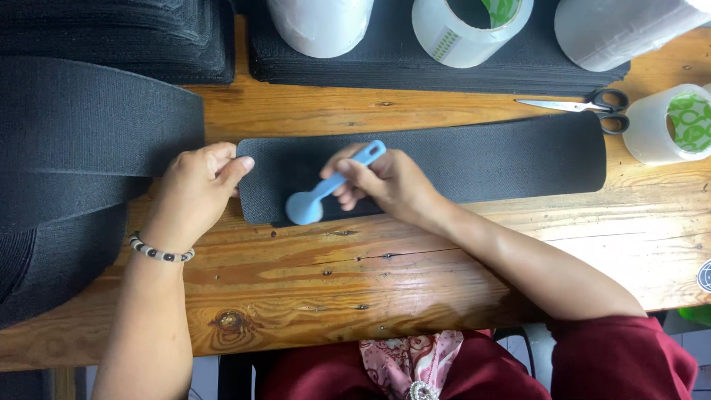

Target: Cleaning and preparing black fabric strips using a small brush and organizing materials on a workbench.

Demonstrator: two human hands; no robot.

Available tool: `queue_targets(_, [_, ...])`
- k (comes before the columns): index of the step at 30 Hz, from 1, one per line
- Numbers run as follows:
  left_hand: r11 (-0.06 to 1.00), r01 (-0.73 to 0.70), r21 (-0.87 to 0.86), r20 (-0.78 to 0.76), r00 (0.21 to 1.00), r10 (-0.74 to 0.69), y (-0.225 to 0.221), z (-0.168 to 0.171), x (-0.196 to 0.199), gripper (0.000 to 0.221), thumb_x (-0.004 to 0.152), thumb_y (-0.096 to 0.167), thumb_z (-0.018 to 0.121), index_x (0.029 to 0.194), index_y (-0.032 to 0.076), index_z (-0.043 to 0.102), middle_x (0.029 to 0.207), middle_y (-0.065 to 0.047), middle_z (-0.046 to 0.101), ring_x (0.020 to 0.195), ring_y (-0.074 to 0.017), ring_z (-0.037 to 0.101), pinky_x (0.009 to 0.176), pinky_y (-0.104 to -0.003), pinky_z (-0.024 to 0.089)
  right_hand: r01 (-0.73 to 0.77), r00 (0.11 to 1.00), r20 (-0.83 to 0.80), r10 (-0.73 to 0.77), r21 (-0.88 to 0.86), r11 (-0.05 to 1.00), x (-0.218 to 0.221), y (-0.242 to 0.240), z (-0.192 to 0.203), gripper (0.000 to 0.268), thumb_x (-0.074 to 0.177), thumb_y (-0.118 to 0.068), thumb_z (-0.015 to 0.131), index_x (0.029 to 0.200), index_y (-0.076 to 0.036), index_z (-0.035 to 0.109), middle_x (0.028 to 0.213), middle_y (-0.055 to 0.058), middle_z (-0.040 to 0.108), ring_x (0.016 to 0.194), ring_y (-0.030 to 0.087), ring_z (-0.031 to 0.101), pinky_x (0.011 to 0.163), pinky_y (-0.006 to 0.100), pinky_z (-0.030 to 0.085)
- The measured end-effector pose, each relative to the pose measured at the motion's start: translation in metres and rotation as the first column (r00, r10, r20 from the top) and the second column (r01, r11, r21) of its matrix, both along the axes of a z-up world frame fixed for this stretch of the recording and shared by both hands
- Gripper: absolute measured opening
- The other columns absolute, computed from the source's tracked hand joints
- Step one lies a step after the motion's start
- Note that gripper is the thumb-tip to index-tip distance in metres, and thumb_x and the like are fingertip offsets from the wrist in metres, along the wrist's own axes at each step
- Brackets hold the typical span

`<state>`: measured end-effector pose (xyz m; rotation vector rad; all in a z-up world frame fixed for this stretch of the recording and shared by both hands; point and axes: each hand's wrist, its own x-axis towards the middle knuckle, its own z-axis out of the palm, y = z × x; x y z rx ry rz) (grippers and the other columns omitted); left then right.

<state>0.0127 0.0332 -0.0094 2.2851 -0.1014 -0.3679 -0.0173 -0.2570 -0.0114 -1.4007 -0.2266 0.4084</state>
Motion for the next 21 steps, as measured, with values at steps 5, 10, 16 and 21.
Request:
queue_targets(5, [0.997,-0.051,-0.063,-0.096,0.994,0.045,-0.007,0.016,-0.001,0.027,0.105,0.013,0.052,0.098,-0.002,0.074,0.074,-0.024,0.073,0.074,-0.0307,0.075,0.065,-0.044,0.061,-0.019,0.999,0.043,0.016,0.058,0.998,0.008,0.032,-0.007,0.027,0.107,-0.017,0.055,0.111,0.007,0.067,0.082,0.021,0.071,0.074,0.02,0.073,0.07,0.035,0.069])
queue_targets(10, [0.998,-0.038,-0.046,-0.106,0.994,0.033,-0.01,0.019,0.0,0.03,0.103,0.017,0.05,0.093,0.003,0.074,0.074,-0.019,0.075,0.076,-0.0284,0.076,0.067,-0.043,0.061,0.006,0.997,0.078,-0.014,0.103,0.995,0.026,0.042,-0.006,0.028,0.107,-0.017,0.054,0.113,0.008,0.066,0.084,0.021,0.072,0.076,0.02,0.074,0.073,0.035,0.07])
queue_targets(16, [1.0,-0.012,-0.004,-0.08,0.997,0.012,-0.012,0.024,-0.001,0.03,0.1,0.015,0.047,0.091,0.002,0.072,0.078,-0.026,0.073,0.085,-0.0355,0.075,0.069,-0.051,0.059,0.033,0.992,0.113,-0.049,0.136,0.99,0.049,0.049,-0.011,0.031,0.109,-0.021,0.052,0.116,0.007,0.064,0.087,0.021,0.072,0.081,0.019,0.075,0.078,0.034,0.07])
queue_targets(21, [1.0,-0.03,0.002,-0.066,0.997,0.03,0.008,-0.001,0.008,0.039,0.106,0.025,0.045,0.094,0.002,0.073,0.081,-0.025,0.073,0.089,-0.0368,0.074,0.074,-0.051,0.057,0.115,0.985,0.112,-0.135,0.165,0.98,0.059,0.046,-0.012,0.033,0.108,-0.024,0.054,0.122,0.005,0.063,0.092,0.019,0.073,0.088,0.019,0.076,0.082,0.034,0.07])
